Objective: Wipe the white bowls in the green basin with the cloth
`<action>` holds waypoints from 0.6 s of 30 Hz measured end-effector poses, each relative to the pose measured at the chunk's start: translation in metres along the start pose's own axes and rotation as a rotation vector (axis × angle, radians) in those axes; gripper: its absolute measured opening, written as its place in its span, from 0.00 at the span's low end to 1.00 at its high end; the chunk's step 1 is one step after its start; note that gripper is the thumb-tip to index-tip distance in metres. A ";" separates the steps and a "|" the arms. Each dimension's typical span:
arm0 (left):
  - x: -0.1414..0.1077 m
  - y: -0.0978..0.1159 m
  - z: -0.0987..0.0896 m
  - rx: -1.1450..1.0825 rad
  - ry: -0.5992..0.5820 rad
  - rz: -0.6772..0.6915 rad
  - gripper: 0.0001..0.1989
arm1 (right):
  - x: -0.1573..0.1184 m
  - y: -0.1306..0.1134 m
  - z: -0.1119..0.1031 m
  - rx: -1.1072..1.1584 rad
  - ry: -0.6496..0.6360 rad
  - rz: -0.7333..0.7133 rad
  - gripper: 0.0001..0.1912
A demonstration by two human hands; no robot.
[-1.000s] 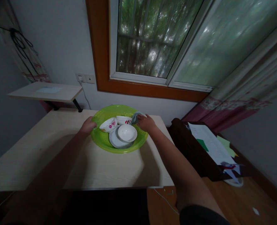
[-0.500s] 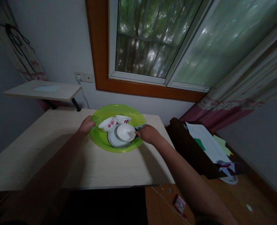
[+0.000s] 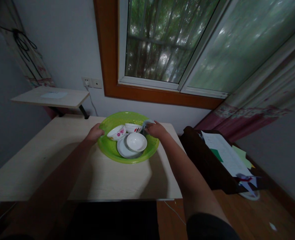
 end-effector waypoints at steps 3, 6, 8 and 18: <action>-0.002 -0.002 0.001 -0.022 -0.023 -0.068 0.23 | 0.006 -0.001 0.000 0.013 -0.003 -0.012 0.23; -0.004 0.002 0.000 -0.034 -0.025 -0.073 0.21 | -0.002 0.000 0.001 0.033 -0.005 -0.018 0.23; -0.006 0.006 0.000 -0.045 -0.033 -0.058 0.19 | -0.013 0.001 0.001 0.036 0.011 -0.006 0.22; 0.004 0.001 0.008 -0.087 -0.071 -0.001 0.20 | -0.080 -0.032 0.000 0.054 -0.099 -0.024 0.34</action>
Point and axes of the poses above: each hand's wrist, its own x-axis towards the middle knuckle, its own z-axis out of the palm, y = z × x, the point moved 9 cm from there along x, towards the middle knuckle, and after that the axes turned 13 degrees about x, right-handed, at the moved point
